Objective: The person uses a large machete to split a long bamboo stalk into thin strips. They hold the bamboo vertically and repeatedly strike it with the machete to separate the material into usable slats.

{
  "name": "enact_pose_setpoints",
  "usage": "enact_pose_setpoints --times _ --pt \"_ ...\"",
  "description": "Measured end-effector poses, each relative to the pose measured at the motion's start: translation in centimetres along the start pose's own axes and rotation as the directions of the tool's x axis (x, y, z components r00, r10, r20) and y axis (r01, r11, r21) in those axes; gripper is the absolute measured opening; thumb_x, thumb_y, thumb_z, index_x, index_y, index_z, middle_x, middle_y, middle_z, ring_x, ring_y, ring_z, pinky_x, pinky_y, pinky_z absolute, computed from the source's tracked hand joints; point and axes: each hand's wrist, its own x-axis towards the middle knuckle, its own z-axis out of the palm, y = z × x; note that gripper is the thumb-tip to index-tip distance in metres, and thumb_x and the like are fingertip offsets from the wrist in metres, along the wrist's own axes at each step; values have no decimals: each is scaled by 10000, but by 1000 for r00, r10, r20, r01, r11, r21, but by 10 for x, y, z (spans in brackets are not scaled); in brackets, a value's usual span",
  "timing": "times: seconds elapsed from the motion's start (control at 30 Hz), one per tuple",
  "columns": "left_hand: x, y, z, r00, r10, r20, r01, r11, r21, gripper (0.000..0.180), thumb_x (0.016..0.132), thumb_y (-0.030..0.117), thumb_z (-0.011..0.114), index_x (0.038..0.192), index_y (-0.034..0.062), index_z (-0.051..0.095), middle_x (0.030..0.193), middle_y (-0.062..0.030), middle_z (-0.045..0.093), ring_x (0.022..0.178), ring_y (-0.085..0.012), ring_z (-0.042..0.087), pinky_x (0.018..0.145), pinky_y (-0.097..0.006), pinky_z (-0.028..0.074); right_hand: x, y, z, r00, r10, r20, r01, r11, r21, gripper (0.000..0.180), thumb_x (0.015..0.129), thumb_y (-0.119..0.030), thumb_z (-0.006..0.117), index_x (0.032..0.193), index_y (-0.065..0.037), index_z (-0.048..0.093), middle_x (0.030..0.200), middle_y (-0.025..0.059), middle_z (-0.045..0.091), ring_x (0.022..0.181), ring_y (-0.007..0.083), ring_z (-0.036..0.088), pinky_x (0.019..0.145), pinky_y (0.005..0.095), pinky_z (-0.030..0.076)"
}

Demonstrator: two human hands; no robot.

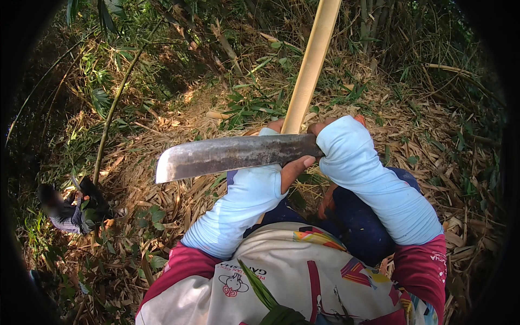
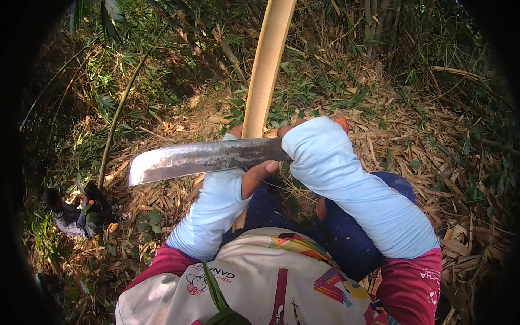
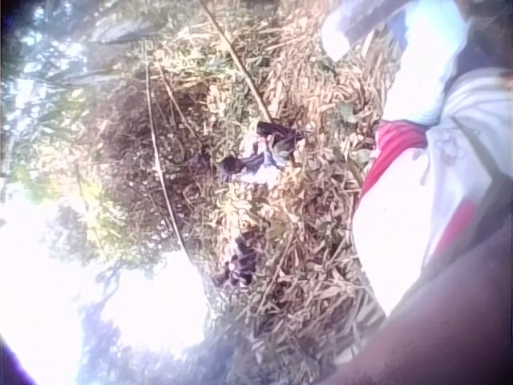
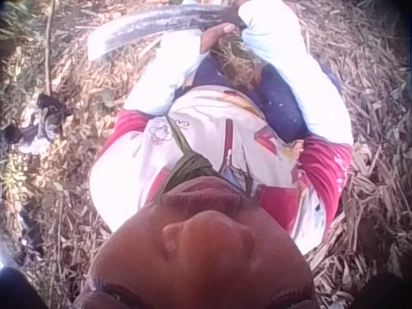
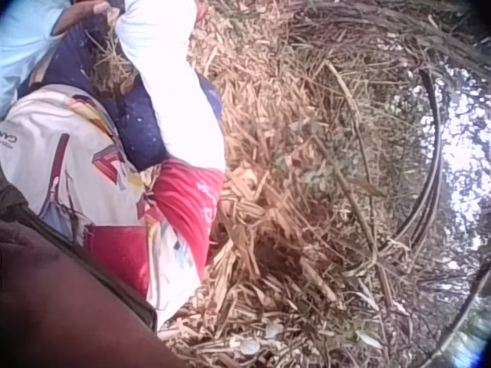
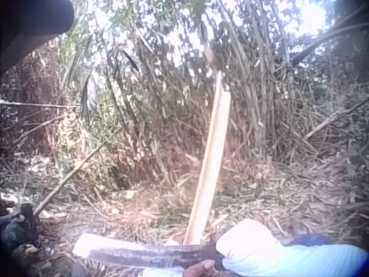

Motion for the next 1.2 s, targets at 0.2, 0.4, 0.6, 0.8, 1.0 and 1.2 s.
enact_pose_setpoints --times 0.2,0.4,0.6,0.8,1.0,1.2 --pt "-1 7 1 1000 -17 -2 17 998 55 539 800 188 804 1235 9 541 958 -86 676 885 -168 647 800 -320 521 -1 -2 -2 999 9 -32 -10 999 -35 194 717 -175 709 878 -85 648 791 126 659 799 329 678 691 447 507" --pt "-2 4 1 999 39 -8 -37 986 162 465 813 242 801 1160 37 570 900 -83 673 840 -193 652 761 -335 516 -1 0 1 998 -2 -68 -2 999 -53 177 710 -171 698 861 -94 646 800 123 657 792 324 677 691 450 499" --pt "-2 -1 1 997 73 -23 -68 983 171 399 816 258 799 1087 50 594 849 -83 668 803 -219 655 730 -357 510 -1 0 3 991 -29 -127 16 995 -100 166 705 -178 692 845 -104 642 765 101 638 759 304 669 654 457 473" --pt "-3 -1 1 997 62 -41 -50 966 253 344 819 303 792 998 57 632 813 -80 673 773 -232 660 704 -367 506 -2 1 6 990 -7 -143 -9 993 -114 179 710 -212 692 857 -127 635 769 82 625 735 297 662 620 496 430" --pt "-3 -5 -2 995 -95 -36 101 970 223 420 792 209 809 1096 15 593 920 -78 692 853 -171 653 790 -313 510 -1 -2 8 990 26 -142 -44 991 -127 197 723 -216 696 886 -129 628 783 99 628 748 315 660 640 510 445" --pt "3 -4 -8 988 -153 20 150 983 103 656 737 161 846 1249 -15 476 1058 -105 674 975 -164 640 886 -309 510 6 -15 -15 961 158 227 -181 980 84 290 795 -181 699 1071 -115 638 920 136 689 907 337 676 784 430 528"
